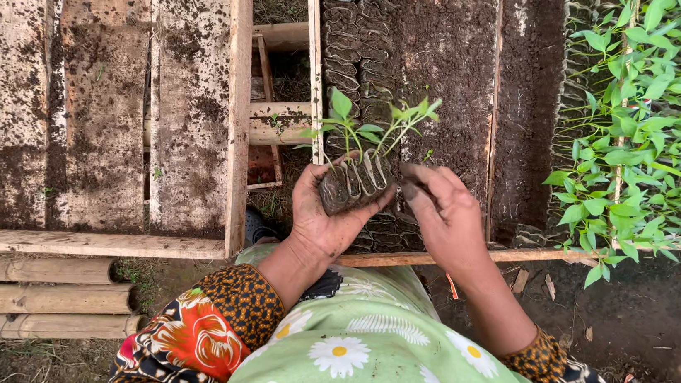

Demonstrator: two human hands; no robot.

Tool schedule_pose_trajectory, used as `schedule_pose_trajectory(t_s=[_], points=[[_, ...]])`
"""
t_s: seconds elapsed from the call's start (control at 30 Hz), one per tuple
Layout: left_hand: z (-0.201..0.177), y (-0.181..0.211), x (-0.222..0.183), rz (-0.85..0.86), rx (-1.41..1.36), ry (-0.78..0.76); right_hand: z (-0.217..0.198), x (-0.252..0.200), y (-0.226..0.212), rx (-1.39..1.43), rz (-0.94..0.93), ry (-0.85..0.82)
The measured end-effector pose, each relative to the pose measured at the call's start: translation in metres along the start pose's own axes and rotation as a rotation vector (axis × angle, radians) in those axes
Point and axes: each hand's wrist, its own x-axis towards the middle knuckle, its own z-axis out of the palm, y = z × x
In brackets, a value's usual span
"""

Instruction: The person moves seedlings from a tray into a wooden frame by hand, arranging them side by side.

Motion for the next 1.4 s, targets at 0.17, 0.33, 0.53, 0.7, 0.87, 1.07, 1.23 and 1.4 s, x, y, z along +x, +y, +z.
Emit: schedule_pose_trajectory(t_s=[0.17, 0.33, 0.53, 0.7, 0.87, 1.07, 1.23, 1.4], points=[[-0.014, 0.001, 0.013, 0.024, 0.055, -0.060, 0.016, 0.021, 0.004, -0.031, -0.104, 0.022], [-0.016, 0.015, 0.005, 0.062, 0.010, -0.149, 0.028, 0.037, -0.009, -0.013, -0.040, -0.015], [-0.028, 0.049, 0.001, 0.117, -0.108, -0.264, 0.061, 0.051, -0.066, -0.078, -0.158, -0.130], [-0.038, 0.108, -0.028, 0.348, -0.083, -0.331, 0.126, 0.064, -0.131, -0.129, -0.139, -0.353], [-0.058, 0.197, -0.099, 0.564, -0.003, -0.256, 0.239, 0.073, -0.229, -0.289, 0.018, -0.530], [-0.110, 0.339, -0.185, 0.677, -0.081, -0.266, 0.406, 0.077, -0.279, -0.295, -0.027, -0.524], [-0.140, 0.422, -0.276, 1.057, 0.139, -0.096, 0.499, 0.084, -0.330, -0.203, -0.054, -0.583], [-0.181, 0.473, -0.307, 1.249, 0.182, -0.111, 0.590, 0.122, -0.304, -0.304, -0.136, -0.561]])
